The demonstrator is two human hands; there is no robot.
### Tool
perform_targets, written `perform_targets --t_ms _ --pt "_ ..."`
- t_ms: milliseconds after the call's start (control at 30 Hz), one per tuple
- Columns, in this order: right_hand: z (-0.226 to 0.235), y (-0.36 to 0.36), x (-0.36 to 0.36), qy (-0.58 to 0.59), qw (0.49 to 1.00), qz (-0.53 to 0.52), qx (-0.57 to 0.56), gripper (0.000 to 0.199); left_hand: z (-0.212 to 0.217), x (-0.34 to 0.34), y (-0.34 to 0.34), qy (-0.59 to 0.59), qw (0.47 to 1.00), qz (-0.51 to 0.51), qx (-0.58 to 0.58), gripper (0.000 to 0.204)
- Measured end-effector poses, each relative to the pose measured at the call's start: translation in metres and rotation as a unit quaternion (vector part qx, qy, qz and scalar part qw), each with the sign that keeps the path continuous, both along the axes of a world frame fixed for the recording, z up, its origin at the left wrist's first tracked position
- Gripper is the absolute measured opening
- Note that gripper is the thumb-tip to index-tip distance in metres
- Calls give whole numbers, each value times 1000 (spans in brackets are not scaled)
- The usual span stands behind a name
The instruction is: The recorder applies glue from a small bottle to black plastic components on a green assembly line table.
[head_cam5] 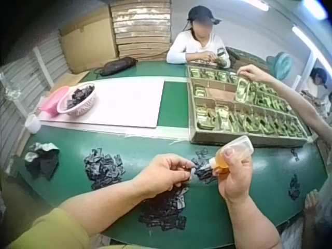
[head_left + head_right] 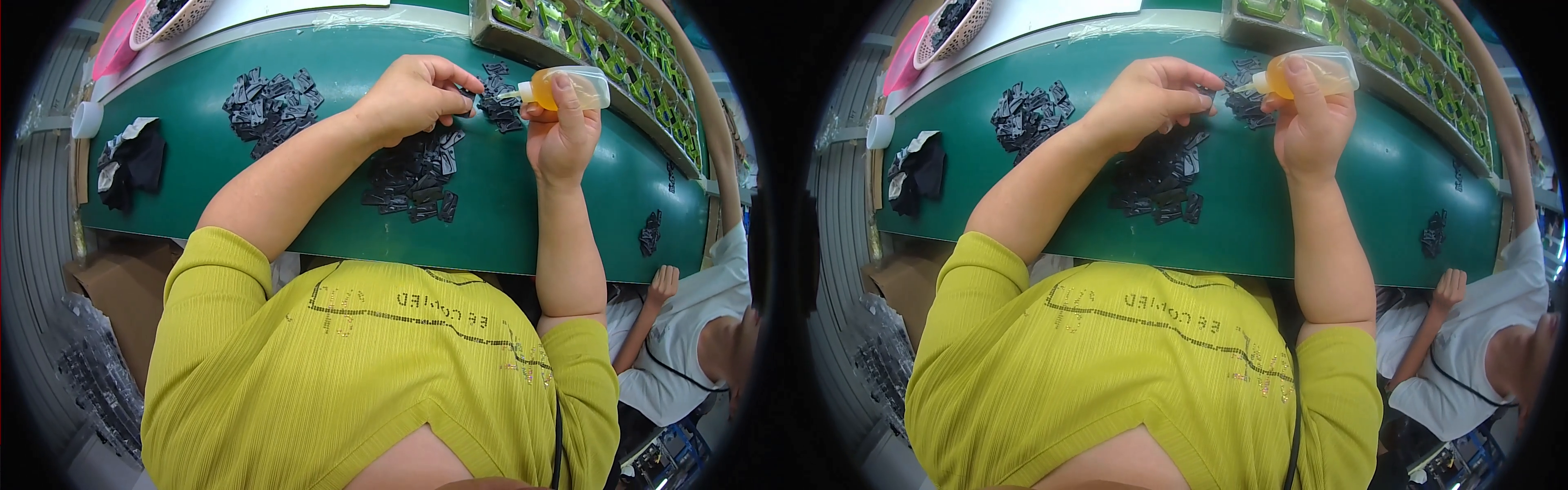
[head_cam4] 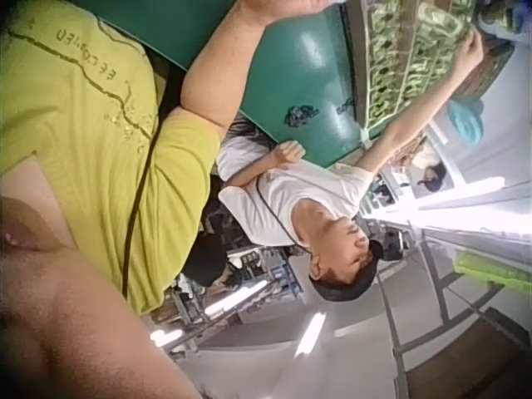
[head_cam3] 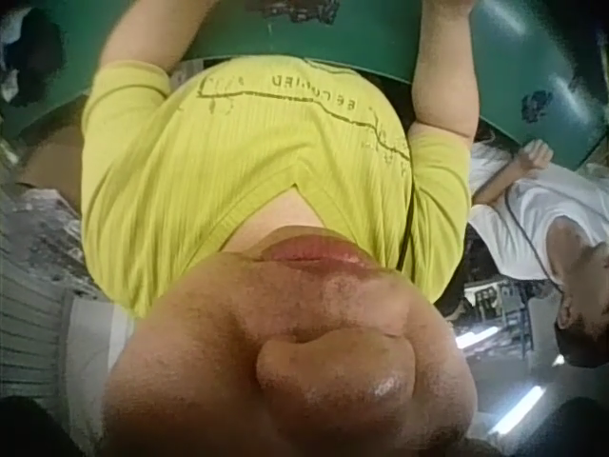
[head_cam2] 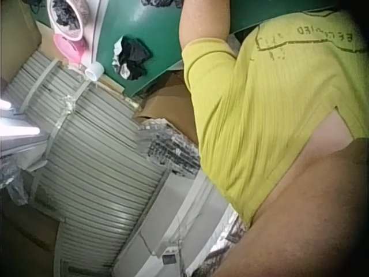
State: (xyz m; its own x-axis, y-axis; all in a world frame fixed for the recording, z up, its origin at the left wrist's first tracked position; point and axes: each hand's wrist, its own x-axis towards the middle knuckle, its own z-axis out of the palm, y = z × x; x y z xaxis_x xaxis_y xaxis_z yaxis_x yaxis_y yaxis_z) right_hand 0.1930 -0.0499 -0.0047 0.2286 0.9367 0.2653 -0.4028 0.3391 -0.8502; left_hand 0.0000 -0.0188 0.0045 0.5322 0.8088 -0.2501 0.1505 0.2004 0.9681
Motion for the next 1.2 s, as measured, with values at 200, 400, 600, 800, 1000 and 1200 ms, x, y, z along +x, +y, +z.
perform_targets --t_ms 200,400,600,800,1000,1200 --pt "0 0 -3 -44 999 -10 21 15 0 -1 0 -21 998 24 -56 30" --pt "0 -2 -6 -115 993 -13 36 14 0 1 -1 -22 998 22 -57 29" --pt "0 -2 -7 -139 989 -29 51 15 2 2 -2 -11 998 19 -54 28" --pt "-1 -2 -7 -150 987 -30 50 15 2 2 -2 -10 999 12 -52 27" --pt "-2 -1 -6 -161 985 -28 50 15 2 2 -3 -10 998 14 -53 26" --pt "-2 -1 -7 -174 983 -33 43 15 1 3 -2 -7 999 10 -50 25"
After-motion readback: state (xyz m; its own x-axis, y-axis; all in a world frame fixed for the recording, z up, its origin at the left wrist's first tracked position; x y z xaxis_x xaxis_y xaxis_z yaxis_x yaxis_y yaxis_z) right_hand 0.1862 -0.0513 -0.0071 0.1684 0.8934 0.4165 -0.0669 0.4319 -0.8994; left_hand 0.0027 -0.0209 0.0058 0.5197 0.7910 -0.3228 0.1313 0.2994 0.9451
